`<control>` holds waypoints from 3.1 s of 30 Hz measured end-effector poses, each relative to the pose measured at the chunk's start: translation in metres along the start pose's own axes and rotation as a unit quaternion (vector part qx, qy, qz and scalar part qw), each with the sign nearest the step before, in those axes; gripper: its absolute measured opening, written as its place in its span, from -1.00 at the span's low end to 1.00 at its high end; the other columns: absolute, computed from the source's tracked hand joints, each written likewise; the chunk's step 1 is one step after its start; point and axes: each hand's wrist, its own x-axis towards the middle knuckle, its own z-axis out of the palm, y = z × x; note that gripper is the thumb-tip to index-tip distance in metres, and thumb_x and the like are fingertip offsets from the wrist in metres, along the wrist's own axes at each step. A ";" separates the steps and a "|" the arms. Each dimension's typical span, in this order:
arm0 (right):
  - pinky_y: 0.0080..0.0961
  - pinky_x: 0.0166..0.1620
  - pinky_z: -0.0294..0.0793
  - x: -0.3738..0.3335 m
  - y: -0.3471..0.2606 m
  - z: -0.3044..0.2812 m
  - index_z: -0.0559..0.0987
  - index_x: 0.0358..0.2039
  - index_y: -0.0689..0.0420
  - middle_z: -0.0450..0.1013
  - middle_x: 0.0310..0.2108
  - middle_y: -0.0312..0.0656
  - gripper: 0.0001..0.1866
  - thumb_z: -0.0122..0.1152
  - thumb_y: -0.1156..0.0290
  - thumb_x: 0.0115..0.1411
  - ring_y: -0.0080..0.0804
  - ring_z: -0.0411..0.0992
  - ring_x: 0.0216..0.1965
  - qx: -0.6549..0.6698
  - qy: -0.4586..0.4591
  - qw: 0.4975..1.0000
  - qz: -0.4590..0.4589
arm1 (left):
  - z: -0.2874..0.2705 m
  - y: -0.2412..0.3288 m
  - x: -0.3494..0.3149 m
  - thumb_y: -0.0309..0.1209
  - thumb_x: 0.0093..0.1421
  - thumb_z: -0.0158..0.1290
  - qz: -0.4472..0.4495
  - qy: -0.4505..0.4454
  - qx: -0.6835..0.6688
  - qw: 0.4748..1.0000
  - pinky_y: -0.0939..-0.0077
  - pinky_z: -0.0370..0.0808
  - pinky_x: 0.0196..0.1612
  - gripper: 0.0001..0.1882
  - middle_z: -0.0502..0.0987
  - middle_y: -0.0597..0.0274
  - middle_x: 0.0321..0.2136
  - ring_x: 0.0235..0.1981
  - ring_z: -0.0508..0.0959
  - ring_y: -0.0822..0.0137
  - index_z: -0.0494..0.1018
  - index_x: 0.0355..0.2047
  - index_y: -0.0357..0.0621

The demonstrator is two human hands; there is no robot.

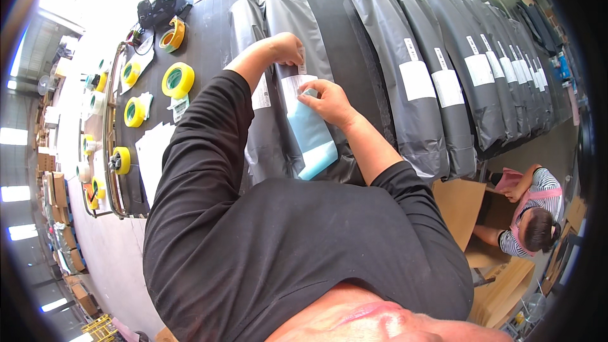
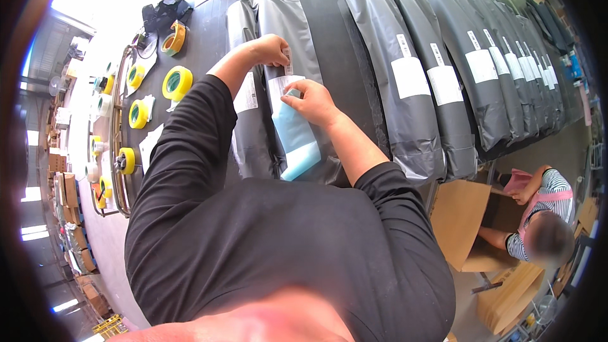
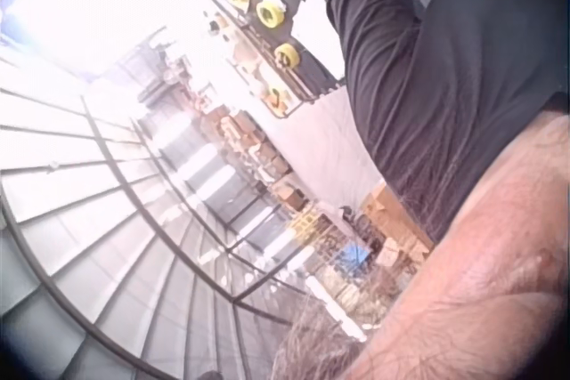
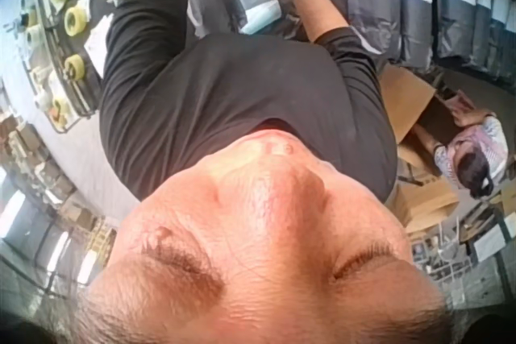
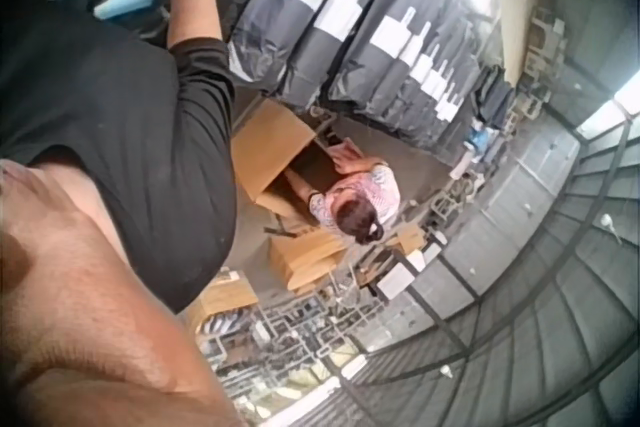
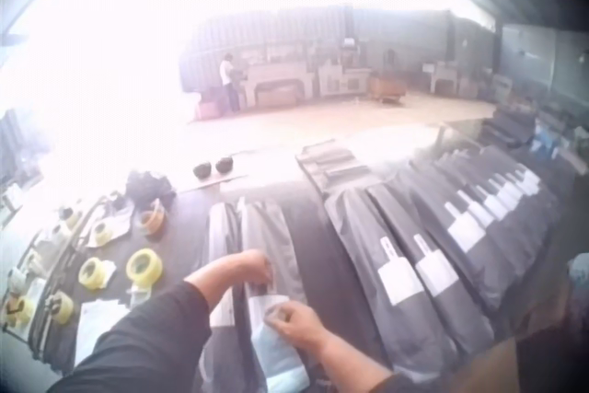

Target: The person applies light blue labels to a row of gray shipping bags on a table, smoothing each label into place. The person then picks up a stack of white shipping documents and organizes them on the table.

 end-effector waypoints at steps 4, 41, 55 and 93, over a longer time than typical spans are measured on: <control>-0.52 -0.26 0.46 0.004 0.003 0.001 0.61 -0.29 0.17 0.52 -0.20 -0.20 -0.73 0.36 0.27 0.07 -0.50 0.43 -0.41 0.017 0.004 1.000 0.006 | -0.001 0.000 0.005 -0.41 -0.02 0.21 -0.013 -0.013 0.003 1.000 0.59 0.53 -0.47 -0.81 0.56 0.24 -0.56 -0.54 0.56 0.45 0.54 -0.41 -0.25; -0.56 0.01 0.43 0.004 -0.030 -0.042 0.53 -0.03 0.23 0.49 -0.06 -0.17 -0.74 0.12 0.48 0.28 -0.45 0.46 -0.06 0.189 0.278 0.925 -0.177 | 0.054 0.028 -0.089 -0.27 0.12 0.22 0.224 0.298 -0.375 0.849 0.37 0.45 -0.02 -0.49 0.53 -0.01 -0.12 -0.09 0.52 0.20 0.40 0.00 -0.33; -0.34 0.02 0.35 -0.040 -0.093 -0.032 0.52 0.03 0.21 0.39 0.13 -0.07 -0.57 0.09 0.46 0.10 -0.20 0.37 -0.13 -0.202 0.189 0.885 -0.375 | 0.085 0.078 -0.173 -0.39 0.27 0.07 0.285 0.147 -0.523 0.790 0.56 0.37 0.04 -0.50 0.46 0.20 -0.02 -0.03 0.44 0.47 0.27 0.16 -0.31; -0.68 -0.33 0.39 -0.045 -0.098 -0.038 0.58 -0.33 0.24 0.48 -0.44 -0.36 -0.87 0.25 0.43 0.20 -0.69 0.37 -0.40 0.061 -0.074 0.991 -0.091 | 0.101 0.024 -0.182 -0.45 0.14 0.20 0.240 0.169 -0.465 0.835 0.60 0.48 -0.14 -0.70 0.56 0.28 -0.22 -0.23 0.52 0.52 0.48 -0.12 -0.28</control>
